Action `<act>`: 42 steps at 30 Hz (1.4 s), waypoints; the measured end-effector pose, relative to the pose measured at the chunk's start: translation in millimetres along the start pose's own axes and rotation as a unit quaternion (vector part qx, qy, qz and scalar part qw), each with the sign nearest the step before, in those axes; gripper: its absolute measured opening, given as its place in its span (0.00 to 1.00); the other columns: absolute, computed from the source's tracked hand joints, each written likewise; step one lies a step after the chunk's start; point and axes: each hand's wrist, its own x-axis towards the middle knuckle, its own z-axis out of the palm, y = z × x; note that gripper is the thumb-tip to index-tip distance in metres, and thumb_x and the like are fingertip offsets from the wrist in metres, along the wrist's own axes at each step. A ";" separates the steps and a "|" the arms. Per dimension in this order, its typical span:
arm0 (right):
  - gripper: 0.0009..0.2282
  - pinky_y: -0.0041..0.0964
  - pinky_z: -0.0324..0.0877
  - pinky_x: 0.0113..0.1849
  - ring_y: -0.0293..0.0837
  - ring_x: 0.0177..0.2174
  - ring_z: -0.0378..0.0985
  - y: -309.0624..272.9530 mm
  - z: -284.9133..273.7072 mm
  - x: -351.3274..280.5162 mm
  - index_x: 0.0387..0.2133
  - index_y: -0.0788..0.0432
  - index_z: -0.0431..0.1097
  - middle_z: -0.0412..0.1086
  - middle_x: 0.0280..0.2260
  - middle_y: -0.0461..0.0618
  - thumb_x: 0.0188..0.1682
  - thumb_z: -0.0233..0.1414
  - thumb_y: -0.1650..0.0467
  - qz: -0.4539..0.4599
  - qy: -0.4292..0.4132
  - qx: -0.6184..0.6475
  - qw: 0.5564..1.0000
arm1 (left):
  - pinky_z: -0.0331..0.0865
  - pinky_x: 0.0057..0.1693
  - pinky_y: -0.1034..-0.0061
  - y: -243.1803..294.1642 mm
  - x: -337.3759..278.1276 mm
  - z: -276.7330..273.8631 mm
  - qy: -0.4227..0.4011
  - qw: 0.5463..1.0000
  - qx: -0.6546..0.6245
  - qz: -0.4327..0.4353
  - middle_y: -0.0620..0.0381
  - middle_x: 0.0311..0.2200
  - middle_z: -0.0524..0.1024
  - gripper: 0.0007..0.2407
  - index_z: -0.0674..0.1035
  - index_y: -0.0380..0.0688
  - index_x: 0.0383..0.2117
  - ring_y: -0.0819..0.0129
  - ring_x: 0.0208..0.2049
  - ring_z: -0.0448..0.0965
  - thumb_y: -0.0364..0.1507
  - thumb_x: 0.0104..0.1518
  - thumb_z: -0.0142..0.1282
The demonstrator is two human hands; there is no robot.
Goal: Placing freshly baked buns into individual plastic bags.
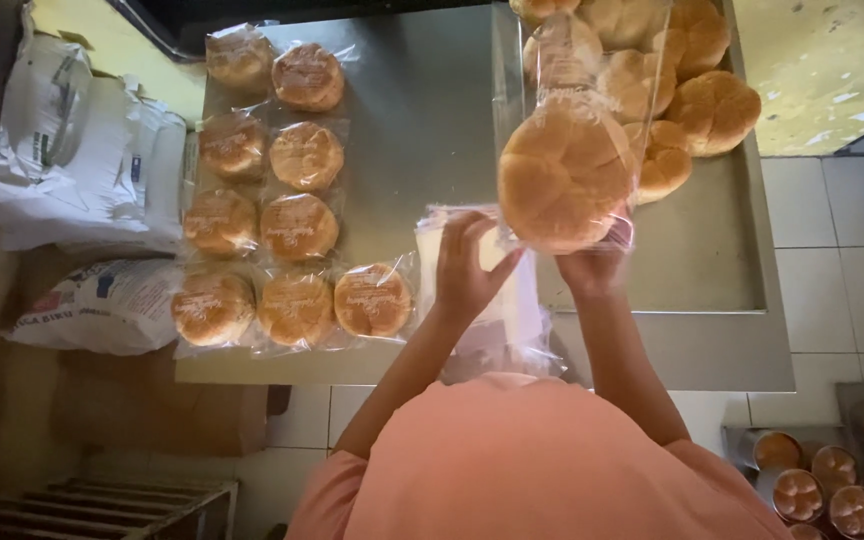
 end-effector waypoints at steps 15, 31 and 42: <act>0.25 0.49 0.57 0.69 0.51 0.67 0.60 2.6 10.1 13.5 0.68 0.59 0.54 0.56 0.68 0.54 0.60 0.44 0.61 -0.044 0.029 -0.014 0.999 | 0.77 0.50 0.70 4.1 -41.2 38.2 -0.078 0.990 -0.048 0.110 0.52 0.38 0.80 0.04 0.81 0.41 0.37 0.62 0.43 0.81 0.21 0.59 0.62; 0.23 0.59 0.70 0.53 0.58 0.56 0.72 18.1 98.0 36.9 0.59 0.63 0.58 0.62 0.57 0.62 0.58 0.38 0.59 0.073 0.154 -0.240 0.956 | 0.41 0.69 0.35 -64.2 -8.9 20.0 0.031 0.981 0.162 0.107 0.40 0.67 0.52 0.37 0.63 0.46 0.62 0.46 0.69 0.52 0.50 0.52 0.68; 0.21 0.53 0.73 0.36 0.60 0.31 0.79 72.3 260.3 55.1 0.35 0.64 0.72 0.74 0.31 0.63 0.60 0.43 0.57 0.069 -0.199 -0.931 0.299 | 0.72 0.64 0.66 -83.3 15.6 10.8 0.320 0.915 -0.134 -0.208 0.49 0.57 0.69 0.33 0.65 0.35 0.59 0.58 0.58 0.73 0.25 0.48 0.75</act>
